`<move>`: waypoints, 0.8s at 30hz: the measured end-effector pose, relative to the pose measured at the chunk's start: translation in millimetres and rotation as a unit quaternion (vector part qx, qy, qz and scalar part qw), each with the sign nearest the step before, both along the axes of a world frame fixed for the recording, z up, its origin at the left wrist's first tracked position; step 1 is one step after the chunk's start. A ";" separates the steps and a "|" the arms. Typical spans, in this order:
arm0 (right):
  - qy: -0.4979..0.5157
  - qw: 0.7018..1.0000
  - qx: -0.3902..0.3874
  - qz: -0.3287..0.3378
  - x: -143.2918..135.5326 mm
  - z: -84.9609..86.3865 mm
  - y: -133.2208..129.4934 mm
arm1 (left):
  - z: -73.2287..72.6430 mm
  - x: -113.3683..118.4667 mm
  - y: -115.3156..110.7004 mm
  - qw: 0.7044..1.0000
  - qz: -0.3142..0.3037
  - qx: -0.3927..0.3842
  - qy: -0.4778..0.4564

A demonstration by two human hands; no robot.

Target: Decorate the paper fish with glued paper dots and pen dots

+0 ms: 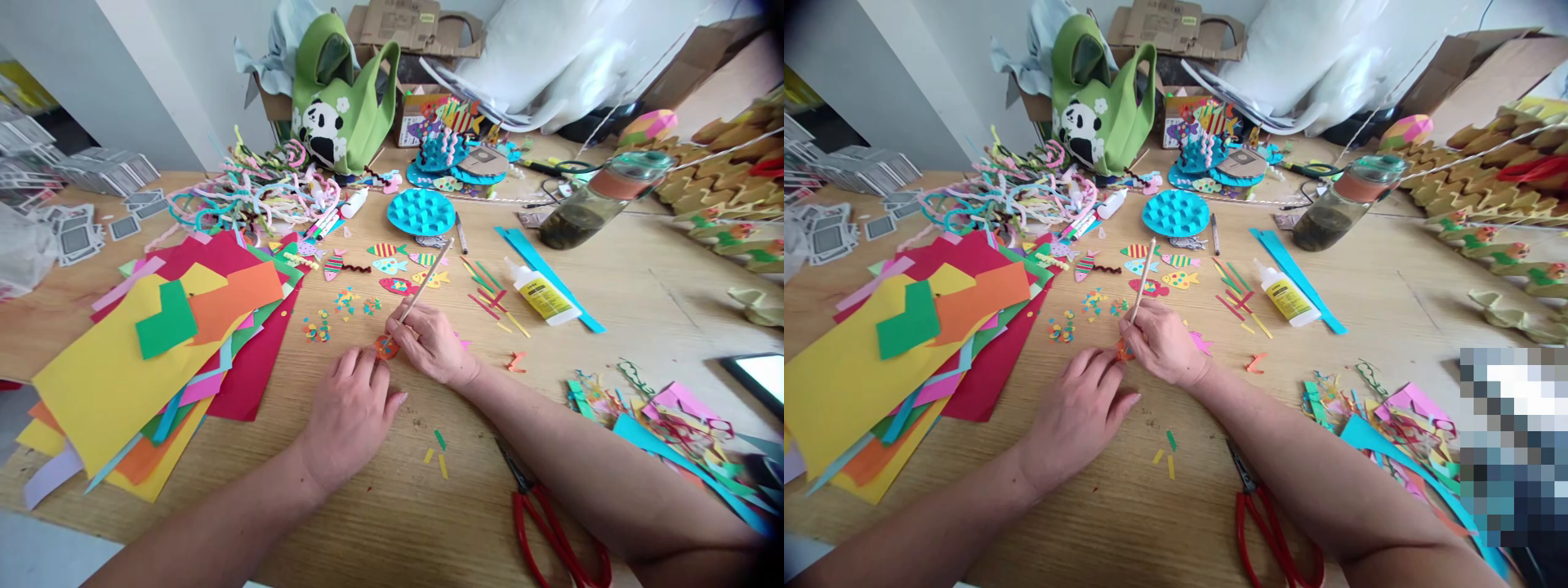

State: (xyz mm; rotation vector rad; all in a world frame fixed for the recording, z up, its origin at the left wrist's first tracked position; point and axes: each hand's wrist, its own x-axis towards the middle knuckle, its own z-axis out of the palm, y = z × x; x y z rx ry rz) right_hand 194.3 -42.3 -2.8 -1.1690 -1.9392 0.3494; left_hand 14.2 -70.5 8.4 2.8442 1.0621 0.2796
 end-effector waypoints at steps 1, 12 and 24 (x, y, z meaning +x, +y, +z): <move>-0.001 1.000 0.000 0.001 0.0 0.2 -0.1 | 0.1 0.0 0.0 1.000 0.000 -0.001 0.000; 0.001 1.000 -0.009 0.006 0.8 0.2 -0.4 | -0.1 -0.2 0.8 1.000 -0.001 0.003 -0.002; 0.000 1.000 -0.009 0.015 1.1 1.3 0.0 | 1.0 0.3 0.5 1.000 0.003 0.001 -0.003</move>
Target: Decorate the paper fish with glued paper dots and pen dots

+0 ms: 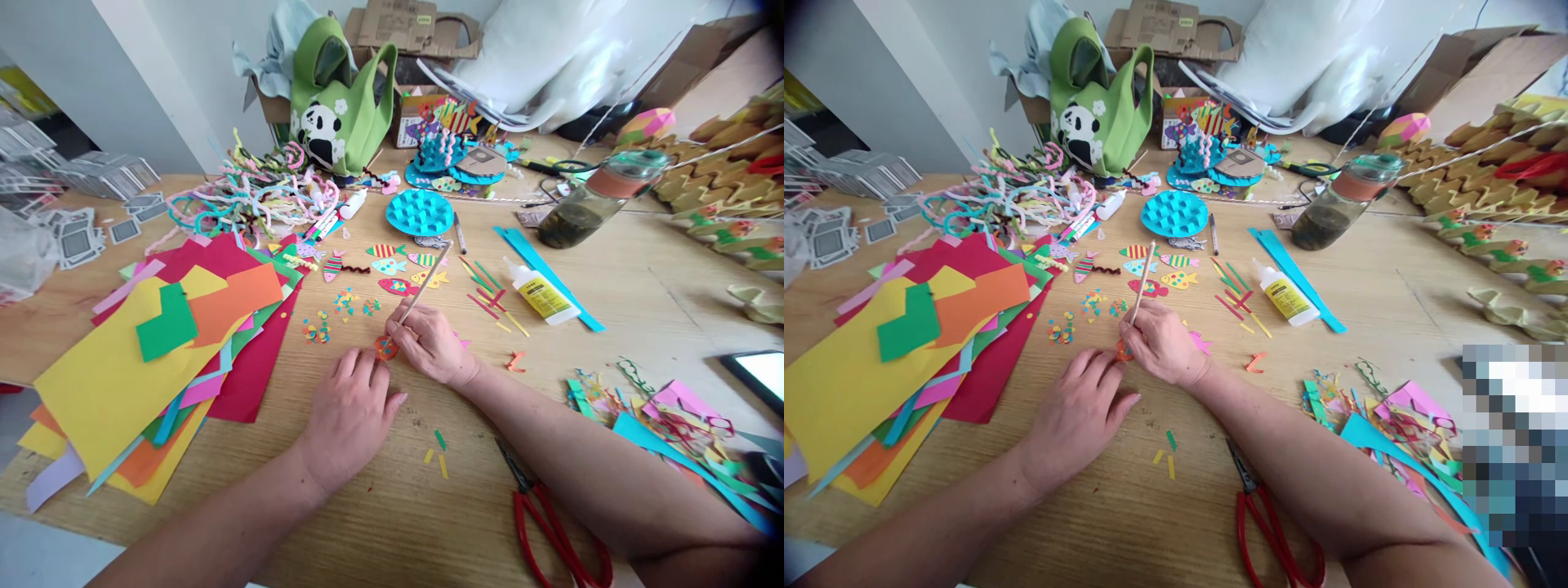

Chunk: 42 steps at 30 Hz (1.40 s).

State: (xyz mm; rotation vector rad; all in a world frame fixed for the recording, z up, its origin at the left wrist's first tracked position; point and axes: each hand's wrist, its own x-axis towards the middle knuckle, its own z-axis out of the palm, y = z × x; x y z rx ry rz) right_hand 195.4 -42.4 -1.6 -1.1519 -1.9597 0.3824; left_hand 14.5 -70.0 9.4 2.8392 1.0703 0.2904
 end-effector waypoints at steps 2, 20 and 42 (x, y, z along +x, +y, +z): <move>0.000 1.000 -0.002 0.001 0.2 0.1 0.0 | -0.3 -0.1 0.1 1.000 -0.001 0.004 -0.005; -0.006 1.000 0.004 -0.003 0.1 -0.1 -0.2 | -0.4 -0.1 0.2 1.000 -0.001 -0.003 0.001; -0.006 0.999 0.035 -0.016 -0.3 -3.5 1.3 | -2.0 0.2 0.5 1.000 -0.001 0.001 -0.002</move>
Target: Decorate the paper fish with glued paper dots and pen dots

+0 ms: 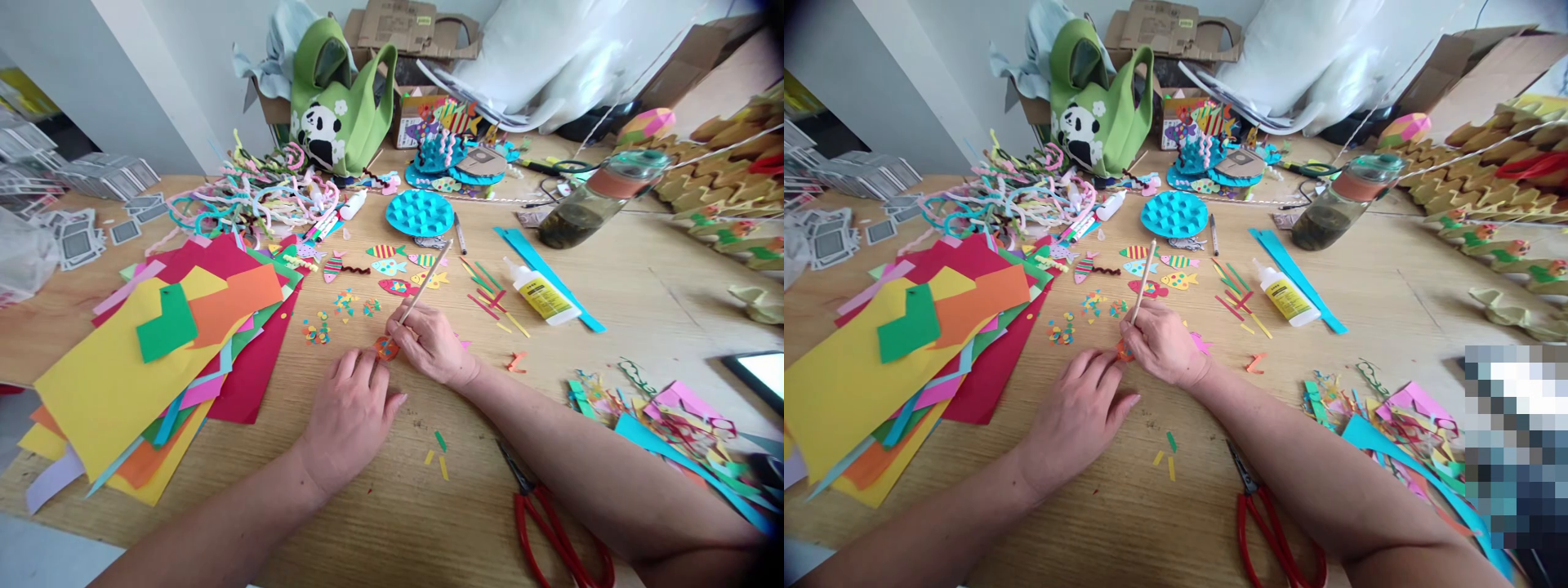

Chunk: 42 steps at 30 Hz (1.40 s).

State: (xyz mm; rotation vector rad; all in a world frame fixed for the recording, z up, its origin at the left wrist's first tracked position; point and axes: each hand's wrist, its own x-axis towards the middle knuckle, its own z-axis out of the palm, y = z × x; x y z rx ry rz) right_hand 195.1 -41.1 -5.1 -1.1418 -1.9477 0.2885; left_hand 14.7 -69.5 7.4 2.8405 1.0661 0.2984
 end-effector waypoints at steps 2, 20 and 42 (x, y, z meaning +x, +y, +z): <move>0.000 1.000 -0.005 -0.004 -0.1 -0.1 0.0 | -0.7 -0.2 0.1 1.000 0.001 -0.001 0.000; 0.014 0.999 -0.023 -0.021 -0.8 0.8 -1.2 | -2.9 -0.7 1.7 1.000 0.008 -0.007 0.006; 0.040 0.997 -0.062 -0.034 -2.2 2.0 -2.1 | -1.2 -0.8 0.5 1.000 0.003 0.001 0.008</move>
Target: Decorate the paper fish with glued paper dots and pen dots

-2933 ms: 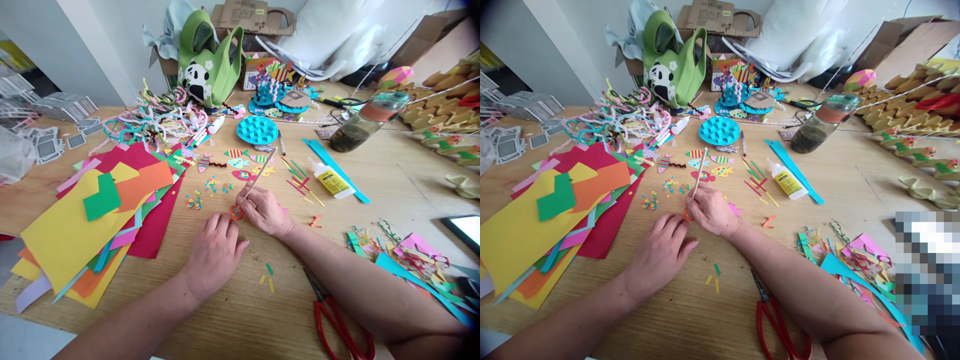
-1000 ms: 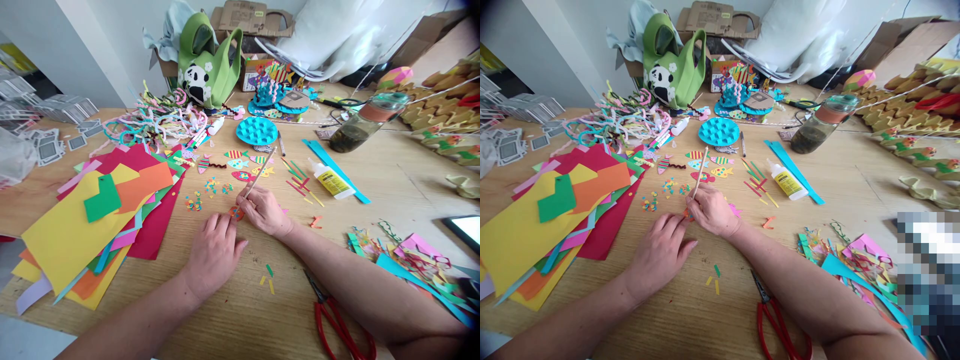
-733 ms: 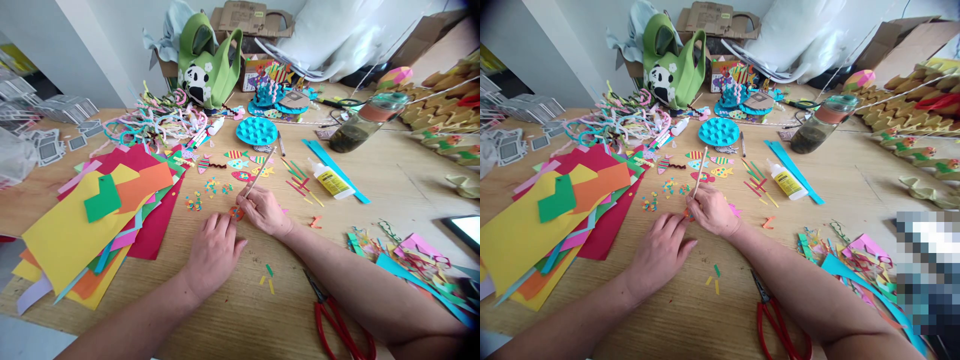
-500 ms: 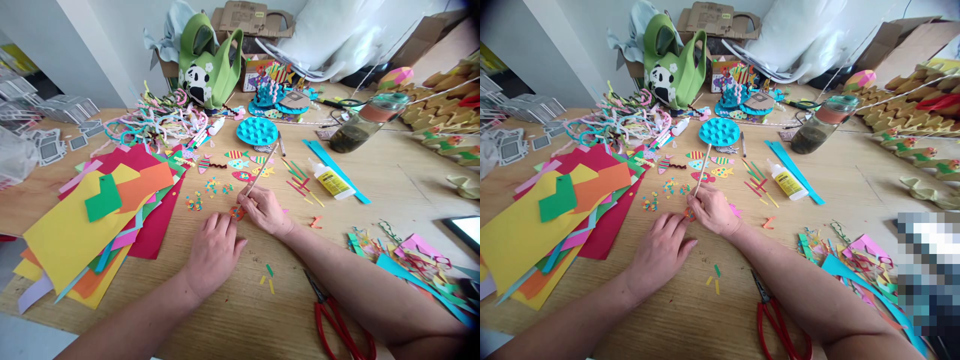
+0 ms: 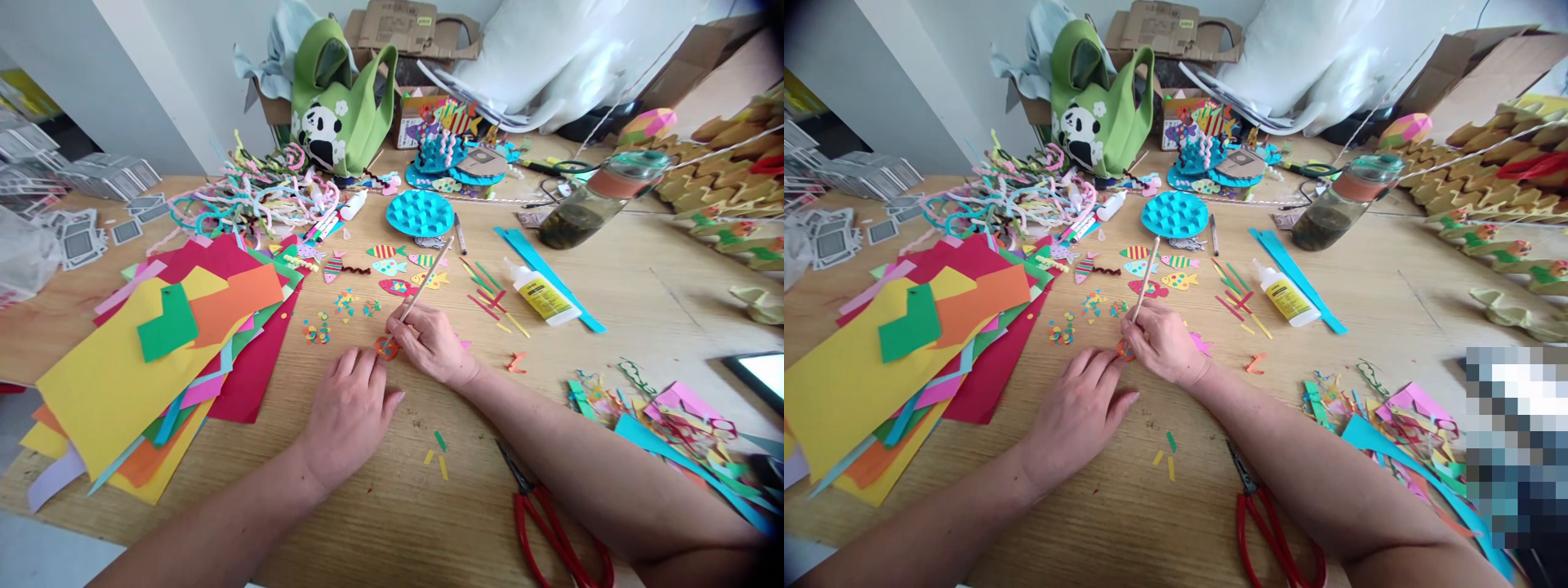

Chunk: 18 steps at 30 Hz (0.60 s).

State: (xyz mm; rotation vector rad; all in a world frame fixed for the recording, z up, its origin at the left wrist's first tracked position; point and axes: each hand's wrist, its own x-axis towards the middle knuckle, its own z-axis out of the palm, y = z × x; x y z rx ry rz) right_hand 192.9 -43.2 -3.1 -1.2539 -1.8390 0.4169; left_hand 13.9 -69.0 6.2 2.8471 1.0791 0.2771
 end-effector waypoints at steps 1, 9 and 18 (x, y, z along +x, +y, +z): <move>0.000 1.000 0.001 0.001 -0.1 -0.1 0.0 | 0.0 -0.1 0.0 1.000 0.000 0.000 0.000; 0.004 1.000 0.010 0.003 0.2 -1.4 0.1 | 0.4 1.0 1.1 1.000 0.002 -0.006 0.006; 0.002 1.000 0.004 0.004 0.4 -0.5 0.2 | 0.6 0.8 1.5 1.000 0.001 -0.004 0.003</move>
